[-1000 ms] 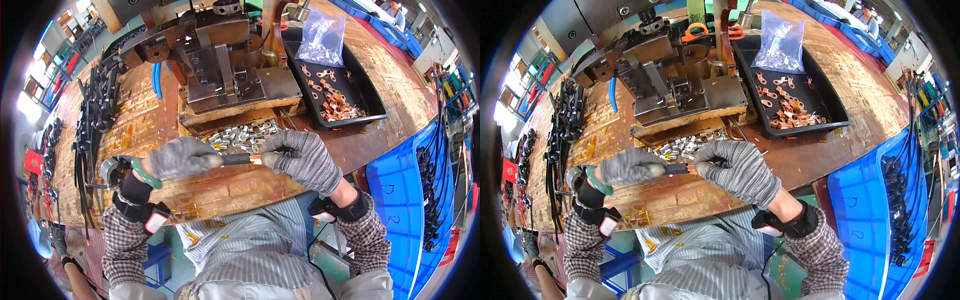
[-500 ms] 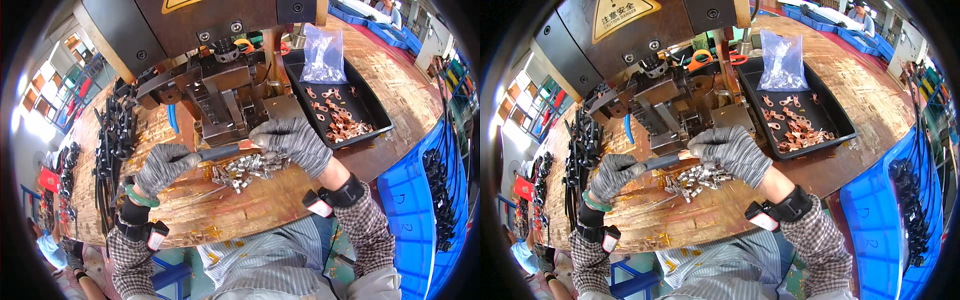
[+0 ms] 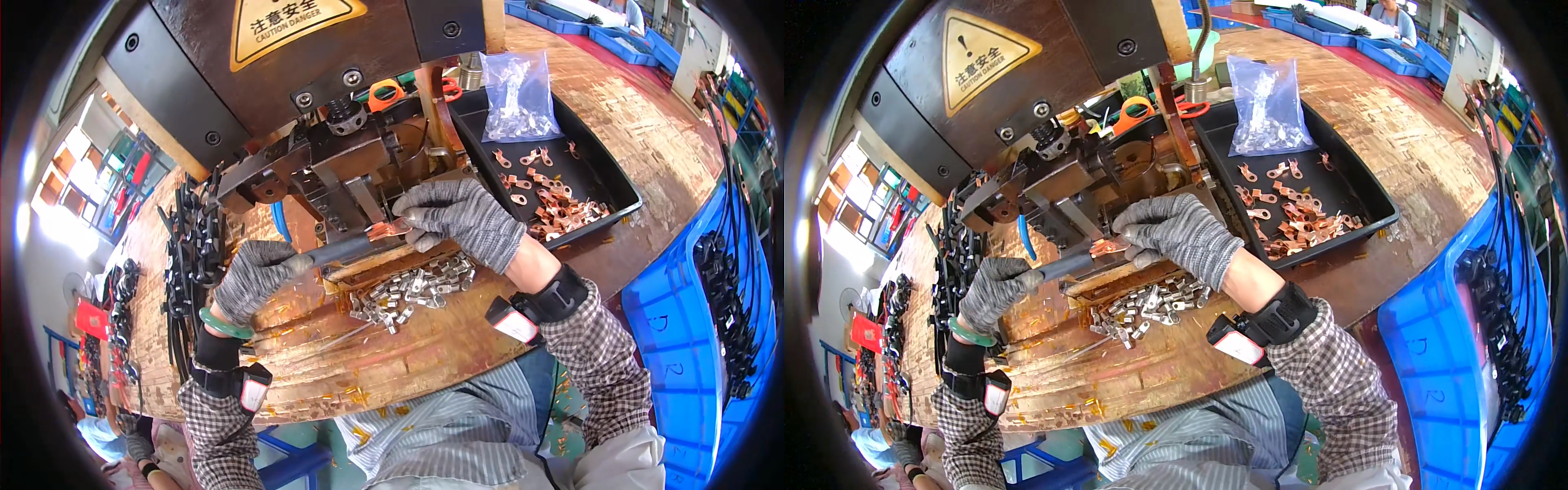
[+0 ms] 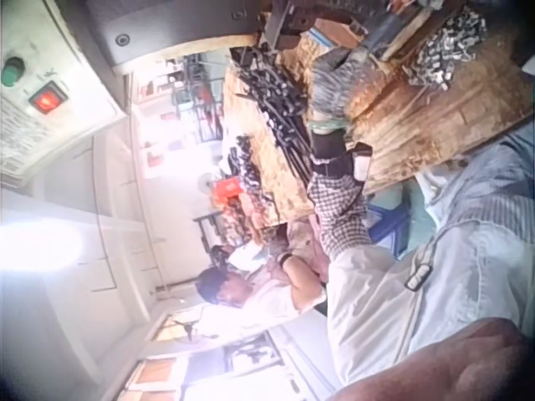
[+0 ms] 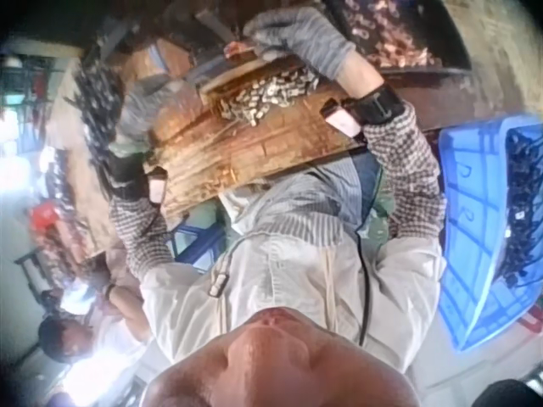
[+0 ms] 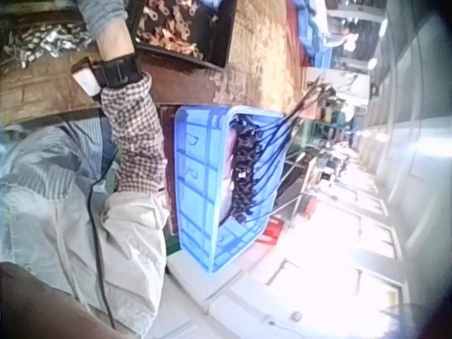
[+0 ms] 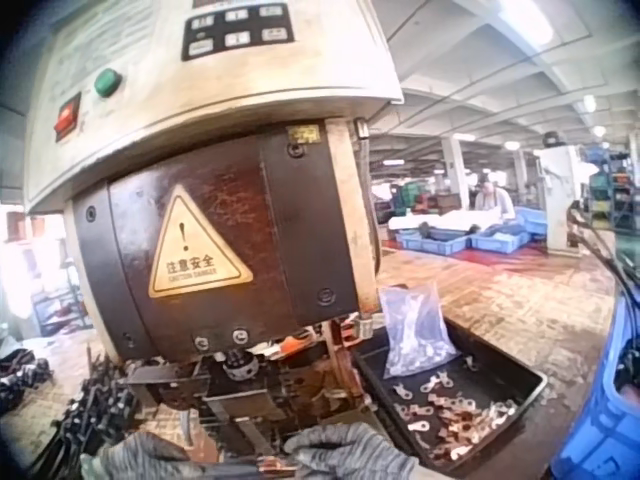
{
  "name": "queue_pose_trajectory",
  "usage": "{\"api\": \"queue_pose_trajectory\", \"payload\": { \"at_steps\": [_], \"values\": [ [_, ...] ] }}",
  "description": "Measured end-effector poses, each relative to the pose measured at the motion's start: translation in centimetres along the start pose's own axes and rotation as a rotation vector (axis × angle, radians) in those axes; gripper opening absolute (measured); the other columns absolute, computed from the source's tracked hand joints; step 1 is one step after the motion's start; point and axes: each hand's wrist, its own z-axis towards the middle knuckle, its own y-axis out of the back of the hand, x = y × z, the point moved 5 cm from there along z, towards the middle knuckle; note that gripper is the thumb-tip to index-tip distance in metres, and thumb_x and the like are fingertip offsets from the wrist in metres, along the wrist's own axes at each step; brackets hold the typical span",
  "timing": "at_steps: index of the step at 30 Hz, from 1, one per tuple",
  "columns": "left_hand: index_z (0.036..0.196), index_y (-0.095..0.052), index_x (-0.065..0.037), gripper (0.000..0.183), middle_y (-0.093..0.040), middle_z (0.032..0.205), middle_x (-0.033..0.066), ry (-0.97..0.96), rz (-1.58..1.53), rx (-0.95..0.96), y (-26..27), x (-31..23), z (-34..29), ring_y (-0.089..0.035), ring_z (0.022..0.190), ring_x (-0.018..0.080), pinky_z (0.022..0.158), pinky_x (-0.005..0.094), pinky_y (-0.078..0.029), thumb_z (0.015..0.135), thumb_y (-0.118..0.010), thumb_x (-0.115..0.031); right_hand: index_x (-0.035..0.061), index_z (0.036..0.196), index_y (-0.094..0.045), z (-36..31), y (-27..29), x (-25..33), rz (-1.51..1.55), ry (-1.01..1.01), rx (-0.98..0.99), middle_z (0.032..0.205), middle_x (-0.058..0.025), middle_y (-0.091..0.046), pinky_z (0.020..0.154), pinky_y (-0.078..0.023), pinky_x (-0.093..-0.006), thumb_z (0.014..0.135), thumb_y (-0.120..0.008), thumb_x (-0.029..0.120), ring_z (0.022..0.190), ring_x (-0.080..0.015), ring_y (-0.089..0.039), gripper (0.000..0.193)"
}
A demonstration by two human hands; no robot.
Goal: Crimping metal connectors onto industrial cables using a bench-top press.
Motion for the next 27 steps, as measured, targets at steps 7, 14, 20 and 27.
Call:
{"api": "queue_pose_trajectory", "payload": {
  "at_steps": [7,14,20,27],
  "values": [
    [0.086,-0.066,0.000,0.021,-0.063,0.071,0.0037,0.071,0.053,0.044,0.8,-0.1,1.4,-0.055,0.063,0.0089,0.060,0.0235,-0.044,0.077,-0.067,-0.019,-0.0012,0.094,-0.062,1.3,0.4,-0.2,0.078,-0.032,-0.058,0.082,-0.0090,-0.063,0.061,-0.056,-0.0246,0.080,-0.060,0.002,0.070,-0.0158,-0.062,0.015],
    [0.091,-0.063,0.003,0.024,-0.063,0.078,0.0069,0.100,-0.033,0.050,1.4,1.1,2.4,-0.057,0.068,0.0104,0.061,0.0228,-0.046,0.076,-0.068,-0.016,-0.0052,0.091,-0.061,2.3,0.6,-0.6,0.158,-0.009,-0.101,0.080,-0.0130,-0.063,0.058,-0.055,-0.0244,0.079,-0.060,0.001,0.066,-0.0171,-0.063,0.014],
    [0.093,-0.053,0.000,0.031,-0.060,0.083,0.0039,0.178,-0.011,-0.061,2.4,3.3,2.4,-0.055,0.075,0.0090,0.065,0.0228,-0.047,0.073,-0.072,-0.013,-0.0033,0.097,-0.060,2.0,0.6,-0.3,0.025,-0.059,-0.131,0.083,-0.0100,-0.063,0.059,-0.055,-0.0237,0.081,-0.058,0.004,0.067,-0.0155,-0.062,0.018],
    [0.094,-0.053,0.000,0.033,-0.060,0.083,0.0042,0.170,-0.040,-0.035,2.7,3.6,2.3,-0.055,0.073,0.0090,0.065,0.0227,-0.046,0.073,-0.072,-0.016,-0.0011,0.091,-0.061,1.8,0.3,0.0,-0.089,0.015,-0.151,0.076,-0.0096,-0.063,0.055,-0.052,-0.0244,0.079,-0.061,0.008,0.060,-0.0147,-0.061,0.015]
  ]
}}
